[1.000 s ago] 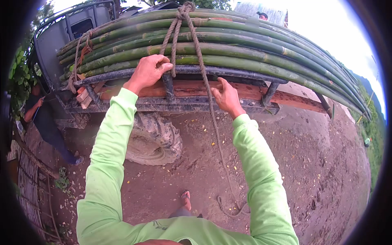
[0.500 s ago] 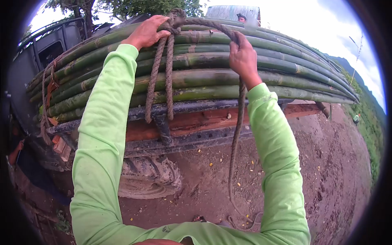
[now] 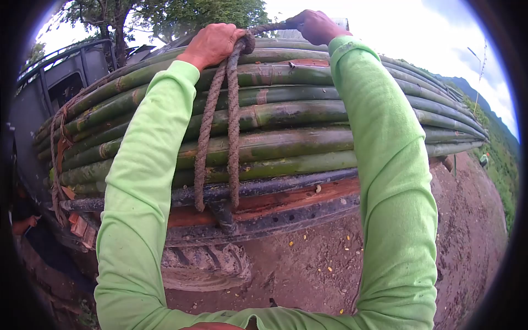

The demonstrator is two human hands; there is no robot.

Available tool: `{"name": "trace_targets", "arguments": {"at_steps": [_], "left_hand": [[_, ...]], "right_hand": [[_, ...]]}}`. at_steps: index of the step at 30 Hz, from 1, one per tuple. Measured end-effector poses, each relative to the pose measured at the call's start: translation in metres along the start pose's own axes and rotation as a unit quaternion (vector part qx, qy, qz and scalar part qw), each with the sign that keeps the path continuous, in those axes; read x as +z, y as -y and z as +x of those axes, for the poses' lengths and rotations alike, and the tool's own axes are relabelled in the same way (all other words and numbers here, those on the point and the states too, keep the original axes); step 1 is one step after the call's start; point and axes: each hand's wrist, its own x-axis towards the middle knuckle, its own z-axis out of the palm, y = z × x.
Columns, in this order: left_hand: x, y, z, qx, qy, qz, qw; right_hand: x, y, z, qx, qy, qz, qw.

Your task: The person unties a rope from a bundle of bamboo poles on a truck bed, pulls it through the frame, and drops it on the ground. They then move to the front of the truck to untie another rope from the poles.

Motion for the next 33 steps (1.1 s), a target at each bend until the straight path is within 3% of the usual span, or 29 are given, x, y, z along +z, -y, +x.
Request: {"name": "trace_targets", "arguments": {"at_steps": [3,4,7,12,13,15,16,18,21,22,25,27,29,31,32,33], "left_hand": [[-0.004,0.022,0.013,-0.029,0.032,-0.011,0.999],[0.001,0.040,0.021,-0.076,0.083,0.022,0.993],[-0.019,0.051,0.006,-0.112,0.048,0.021,0.992],[-0.065,0.011,-0.036,-0.321,0.129,-0.061,0.936],[-0.078,-0.010,-0.038,-0.289,0.199,-0.039,0.935],[-0.061,-0.020,-0.042,-0.254,0.134,0.014,0.958],[-0.059,-0.020,-0.037,-0.281,0.133,0.005,0.951],[-0.065,-0.013,-0.043,-0.235,0.155,0.018,0.959],[-0.098,-0.037,-0.082,-0.187,0.165,-0.009,0.968],[-0.102,-0.051,-0.093,-0.218,0.175,-0.007,0.960],[-0.094,-0.084,-0.106,-0.265,0.143,-0.053,0.952],[-0.080,-0.111,-0.117,-0.271,0.101,-0.116,0.950],[-0.087,-0.144,-0.137,-0.334,0.066,-0.135,0.931],[-0.088,-0.163,-0.150,-0.336,0.050,-0.157,0.927],[-0.088,-0.170,-0.157,-0.339,0.044,-0.169,0.924],[-0.090,-0.175,-0.162,-0.350,0.046,-0.175,0.919]], "right_hand": [[0.025,0.012,0.006,-0.010,0.019,0.054,0.998],[0.032,0.019,0.013,-0.023,0.020,0.071,0.997],[0.047,0.050,0.038,-0.065,-0.003,0.191,0.980],[0.033,0.084,0.051,-0.018,0.039,0.215,0.976],[0.033,0.086,0.055,-0.011,0.035,0.205,0.978],[0.043,0.089,0.060,-0.012,-0.002,0.224,0.975],[0.047,0.090,0.059,-0.014,-0.012,0.223,0.975],[0.056,0.089,0.054,-0.016,-0.022,0.229,0.973],[0.040,0.115,0.010,-0.033,-0.176,0.266,0.947],[0.030,0.128,-0.012,-0.063,-0.261,0.247,0.931],[0.000,0.168,-0.081,0.010,-0.117,0.380,0.917],[0.010,0.176,-0.093,0.082,0.029,0.447,0.890],[0.030,0.175,-0.096,0.141,0.078,0.546,0.822],[0.028,0.180,-0.105,0.184,0.124,0.634,0.741],[0.029,0.185,-0.107,0.188,0.140,0.611,0.756],[0.027,0.190,-0.110,0.227,0.139,0.689,0.675]]}}
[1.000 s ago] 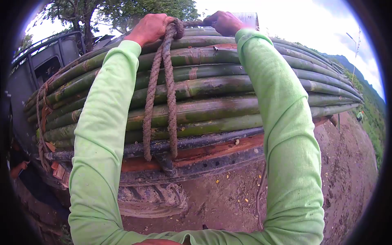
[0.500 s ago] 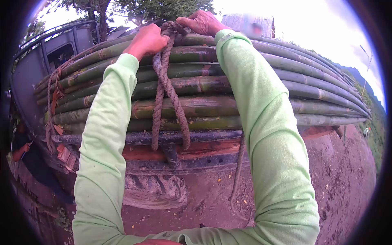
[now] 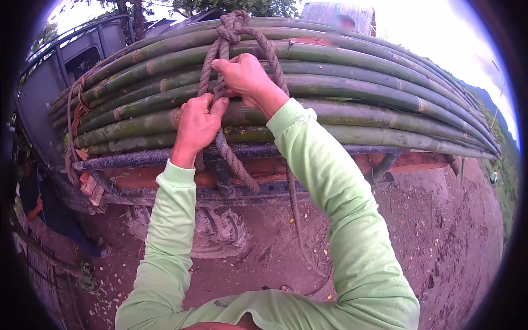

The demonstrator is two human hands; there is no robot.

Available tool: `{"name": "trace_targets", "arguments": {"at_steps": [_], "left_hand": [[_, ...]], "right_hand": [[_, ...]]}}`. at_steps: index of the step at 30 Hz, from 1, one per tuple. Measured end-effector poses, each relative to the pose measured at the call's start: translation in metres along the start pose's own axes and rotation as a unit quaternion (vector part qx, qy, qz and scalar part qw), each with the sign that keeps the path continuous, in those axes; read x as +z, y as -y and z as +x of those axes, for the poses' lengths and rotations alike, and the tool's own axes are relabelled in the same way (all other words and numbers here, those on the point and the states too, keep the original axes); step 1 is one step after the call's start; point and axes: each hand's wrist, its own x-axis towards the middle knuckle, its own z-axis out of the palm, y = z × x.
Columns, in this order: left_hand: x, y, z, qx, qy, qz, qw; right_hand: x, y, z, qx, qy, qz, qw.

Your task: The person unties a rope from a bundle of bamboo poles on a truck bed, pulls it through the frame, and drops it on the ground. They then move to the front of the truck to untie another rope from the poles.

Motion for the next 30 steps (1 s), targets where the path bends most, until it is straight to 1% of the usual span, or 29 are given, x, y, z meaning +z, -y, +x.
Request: {"name": "trace_targets", "arguments": {"at_steps": [1,2,3,6,7,8,10,11,12,14,15,16,17,19,20,21,22,23,24,25,26,27,28,29,30], "left_hand": [[-0.001,-0.001,-0.008,-0.012,0.002,-0.007,1.000],[-0.004,-0.002,-0.015,-0.022,0.002,-0.015,1.000],[-0.003,-0.002,-0.023,-0.017,-0.002,-0.028,0.999],[-0.006,-0.001,-0.058,-0.026,-0.003,-0.060,0.998],[-0.009,0.002,-0.068,-0.021,-0.002,-0.045,0.999],[-0.018,0.002,-0.076,-0.006,0.032,-0.042,0.999],[-0.038,0.004,-0.095,0.023,0.099,-0.033,0.994],[-0.044,0.021,-0.102,0.051,0.172,-0.061,0.982],[-0.054,0.034,-0.103,0.031,0.169,-0.074,0.982],[-0.070,0.052,-0.099,-0.009,0.171,-0.104,0.980],[-0.072,0.060,-0.085,-0.043,0.196,-0.117,0.973],[-0.069,0.063,-0.072,-0.150,0.259,-0.205,0.932],[-0.063,0.053,-0.067,-0.220,0.238,-0.331,0.886],[-0.042,0.045,-0.050,-0.253,0.256,-0.399,0.843],[-0.029,0.046,-0.041,-0.224,0.285,-0.458,0.812],[-0.021,0.038,-0.038,-0.248,0.250,-0.508,0.786],[-0.017,0.028,-0.038,-0.272,0.212,-0.556,0.756],[-0.009,0.029,-0.041,-0.280,0.197,-0.562,0.753],[0.003,0.033,-0.049,-0.289,0.183,-0.565,0.751],[0.011,0.032,-0.057,-0.299,0.170,-0.566,0.749],[0.009,0.020,-0.087,-0.280,0.124,-0.551,0.777],[0.008,0.023,-0.119,-0.301,0.137,-0.553,0.764],[0.004,0.028,-0.156,-0.292,0.116,-0.522,0.793],[-0.005,0.035,-0.188,-0.291,0.120,-0.525,0.791],[0.001,0.049,-0.224,-0.261,0.113,-0.503,0.816]], "right_hand": [[0.007,0.008,-0.009,0.032,0.001,0.112,0.993],[0.014,0.014,-0.017,0.060,0.000,0.222,0.973],[0.022,0.009,-0.013,0.069,-0.026,0.263,0.962],[0.047,0.013,-0.029,0.111,-0.085,0.246,0.959],[0.056,-0.001,-0.027,0.114,-0.089,0.233,0.962],[0.065,-0.006,-0.038,0.112,-0.093,0.208,0.967],[0.073,-0.021,-0.062,0.036,-0.148,0.181,0.972],[0.067,-0.022,-0.080,0.042,-0.149,0.217,0.964],[0.068,-0.030,-0.098,0.061,-0.111,0.264,0.956],[0.086,-0.059,-0.130,0.024,-0.119,0.277,0.953],[0.106,-0.067,-0.155,0.030,-0.102,0.301,0.948],[0.127,-0.077,-0.185,0.037,-0.087,0.321,0.943],[0.146,-0.096,-0.216,0.024,-0.099,0.308,0.946],[0.173,-0.122,-0.286,0.073,-0.123,0.312,0.939],[0.187,-0.137,-0.322,0.068,-0.135,0.306,0.940],[0.203,-0.157,-0.357,0.069,-0.128,0.317,0.937],[0.216,-0.171,-0.387,0.056,-0.138,0.294,0.944],[0.220,-0.183,-0.411,0.071,-0.127,0.282,0.948],[0.218,-0.199,-0.424,0.072,-0.118,0.177,0.975],[0.215,-0.220,-0.435,0.072,-0.106,0.072,0.989],[0.209,-0.236,-0.445,0.069,-0.093,-0.032,0.993],[0.193,-0.244,-0.457,0.160,0.005,-0.153,0.975],[0.180,-0.244,-0.461,0.150,-0.005,-0.108,0.983],[0.167,-0.242,-0.461,0.140,-0.015,-0.064,0.988],[0.153,-0.237,-0.462,0.132,-0.025,-0.016,0.991]]}}
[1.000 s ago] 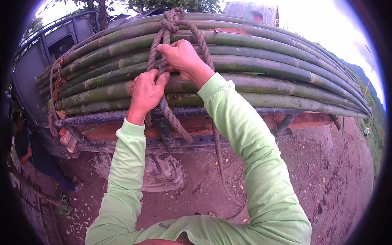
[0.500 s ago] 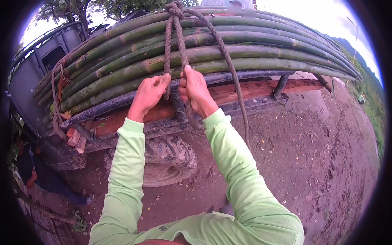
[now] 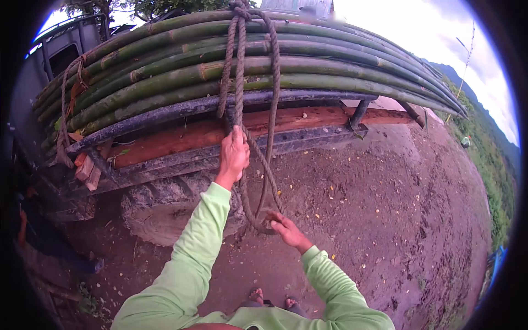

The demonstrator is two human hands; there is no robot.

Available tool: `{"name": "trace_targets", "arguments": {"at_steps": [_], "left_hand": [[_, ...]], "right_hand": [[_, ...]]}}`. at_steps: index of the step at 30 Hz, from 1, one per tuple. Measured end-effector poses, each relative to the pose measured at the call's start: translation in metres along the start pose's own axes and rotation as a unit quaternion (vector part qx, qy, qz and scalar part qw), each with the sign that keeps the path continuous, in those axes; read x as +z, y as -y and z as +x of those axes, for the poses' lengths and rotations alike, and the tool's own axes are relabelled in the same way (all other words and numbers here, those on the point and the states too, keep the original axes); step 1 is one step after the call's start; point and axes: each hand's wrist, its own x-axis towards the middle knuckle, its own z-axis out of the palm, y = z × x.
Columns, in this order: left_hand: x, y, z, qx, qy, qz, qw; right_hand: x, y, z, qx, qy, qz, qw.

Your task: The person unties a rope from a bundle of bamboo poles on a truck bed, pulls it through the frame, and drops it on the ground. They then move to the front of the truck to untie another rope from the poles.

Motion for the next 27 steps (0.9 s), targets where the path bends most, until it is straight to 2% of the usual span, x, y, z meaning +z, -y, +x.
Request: {"name": "trace_targets", "arguments": {"at_steps": [1,2,4,5,6,7,8,10,11,12,13,14,16,17,18,19,20,21,22,23,24,25,27], "left_hand": [[-0.005,0.031,-0.030,0.028,0.002,0.044,0.999],[-0.002,0.049,-0.065,0.013,0.000,0.023,1.000],[0.012,0.074,-0.125,0.132,-0.037,0.162,0.977],[0.014,0.080,-0.155,0.096,-0.037,0.164,0.981],[0.016,0.085,-0.180,0.067,-0.039,0.166,0.983],[0.015,0.091,-0.206,0.040,-0.040,0.177,0.983],[0.012,0.094,-0.233,0.008,-0.043,0.188,0.981],[0.010,0.085,-0.264,-0.006,-0.049,0.227,0.973],[0.008,0.081,-0.277,-0.016,-0.050,0.245,0.968],[0.000,0.084,-0.289,-0.038,-0.005,0.296,0.954],[-0.011,0.093,-0.295,-0.058,0.036,0.343,0.937],[-0.023,0.098,-0.292,-0.074,0.077,0.389,0.915],[-0.050,0.081,-0.266,-0.131,0.162,0.440,0.874],[-0.034,0.042,-0.240,-0.121,0.100,0.411,0.898],[-0.036,0.035,-0.196,-0.048,0.067,0.426,0.901],[-0.018,0.006,-0.151,-0.108,0.021,0.329,0.938],[0.005,-0.015,-0.106,-0.083,0.014,0.211,0.974],[0.037,-0.050,-0.069,-0.120,0.023,0.179,0.976],[0.060,-0.067,-0.030,-0.122,0.013,0.152,0.981],[0.071,-0.072,0.011,-0.098,0.073,0.109,0.986],[0.084,-0.075,0.042,-0.088,0.030,0.133,0.987],[0.111,-0.086,0.037,-0.105,-0.086,0.120,0.983],[0.124,-0.065,0.026,-0.080,-0.064,0.065,0.993]], "right_hand": [[-0.030,0.023,0.021,-0.010,0.046,0.018,0.999],[-0.043,0.062,0.045,-0.040,0.018,0.035,0.998],[-0.047,0.149,0.107,-0.030,-0.036,0.164,0.985],[-0.047,0.187,0.145,-0.008,-0.008,0.124,0.992],[-0.049,0.218,0.185,-0.082,0.011,0.011,0.996],[-0.044,0.247,0.219,-0.044,-0.009,0.082,0.996],[-0.041,0.272,0.243,-0.019,-0.074,0.129,0.989],[-0.043,0.295,0.244,0.009,-0.102,0.257,0.961],[-0.041,0.279,0.247,-0.031,-0.096,0.233,0.967],[-0.039,0.257,0.245,-0.069,-0.090,0.208,0.971],[-0.039,0.248,0.220,-0.050,-0.095,0.218,0.970],[-0.045,0.245,0.181,-0.011,-0.063,0.297,0.953],[-0.060,0.206,0.115,-0.009,-0.026,0.356,0.934],[-0.054,0.183,0.073,0.003,-0.019,0.366,0.931],[-0.047,0.154,0.029,0.035,0.018,0.373,0.927],[-0.037,0.114,-0.014,0.059,0.036,0.384,0.921],[-0.027,0.071,-0.059,0.057,0.065,0.404,0.911],[-0.012,0.022,-0.106,0.089,0.078,0.422,0.899],[0.002,-0.020,-0.151,0.080,0.085,0.411,0.904],[0.014,-0.050,-0.187,0.129,0.040,0.362,0.922],[0.022,-0.078,-0.214,0.119,0.040,0.300,0.946],[0.024,-0.101,-0.234,0.106,0.036,0.238,0.965],[0.017,-0.122,-0.259,0.104,0.039,0.016,0.994]]}}
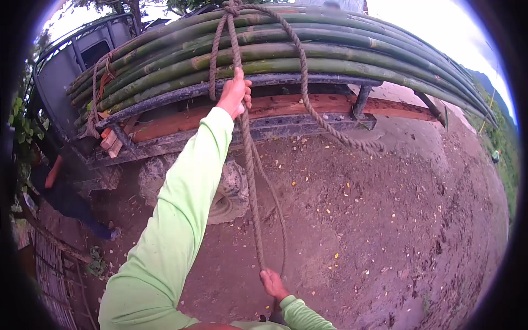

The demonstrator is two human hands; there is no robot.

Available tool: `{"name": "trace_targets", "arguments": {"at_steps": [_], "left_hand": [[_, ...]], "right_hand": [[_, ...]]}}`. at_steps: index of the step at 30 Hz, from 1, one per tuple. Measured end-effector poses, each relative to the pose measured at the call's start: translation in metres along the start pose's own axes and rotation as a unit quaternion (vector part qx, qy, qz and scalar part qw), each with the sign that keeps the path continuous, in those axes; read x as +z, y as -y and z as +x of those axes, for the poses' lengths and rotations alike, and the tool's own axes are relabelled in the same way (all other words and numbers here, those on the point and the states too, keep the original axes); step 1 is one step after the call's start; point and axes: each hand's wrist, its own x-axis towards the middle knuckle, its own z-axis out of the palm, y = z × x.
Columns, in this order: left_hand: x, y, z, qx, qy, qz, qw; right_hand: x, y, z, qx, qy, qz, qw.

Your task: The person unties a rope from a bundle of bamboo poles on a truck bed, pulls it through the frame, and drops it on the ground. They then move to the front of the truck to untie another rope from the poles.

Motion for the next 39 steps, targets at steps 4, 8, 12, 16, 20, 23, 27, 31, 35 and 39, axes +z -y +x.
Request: {"name": "trace_targets", "arguments": {"at_steps": [4,8,12,16,20,23,27,31,35,39], "left_hand": [[-0.018,0.052,-0.151,0.026,0.008,-0.028,0.999],[-0.077,0.139,-0.325,0.118,0.039,0.338,0.933],[-0.115,0.182,-0.514,0.019,0.113,0.384,0.916],[-0.182,0.160,-0.599,-0.030,0.000,0.444,0.896],[-0.240,0.166,-0.662,-0.006,-0.079,0.499,0.863],[-0.260,0.139,-0.614,-0.097,-0.011,0.565,0.820],[-0.293,0.110,-0.524,-0.056,0.054,0.485,0.871],[-0.228,0.023,-0.365,0.166,-0.078,0.394,0.901],[-0.162,-0.052,-0.178,0.083,-0.021,0.271,0.959],[-0.137,-0.086,-0.019,-0.022,0.100,0.023,0.994]], "right_hand": [[-0.078,-0.021,0.015,0.023,0.030,-0.146,0.989],[-0.135,0.198,0.133,-0.013,0.007,0.269,0.963],[-0.068,0.379,0.218,-0.016,0.094,0.276,0.957],[-0.007,0.420,0.235,-0.042,0.046,0.418,0.906],[-0.006,0.379,0.132,-0.092,-0.039,0.501,0.859],[-0.015,0.396,0.125,-0.109,-0.036,0.530,0.840],[0.020,0.364,0.151,-0.083,-0.014,0.434,0.897],[0.038,0.346,0.198,-0.177,0.054,0.228,0.956],[0.022,0.374,0.229,-0.338,0.116,-0.096,0.929],[-0.055,0.437,0.259,-0.406,0.207,-0.356,0.816]]}}
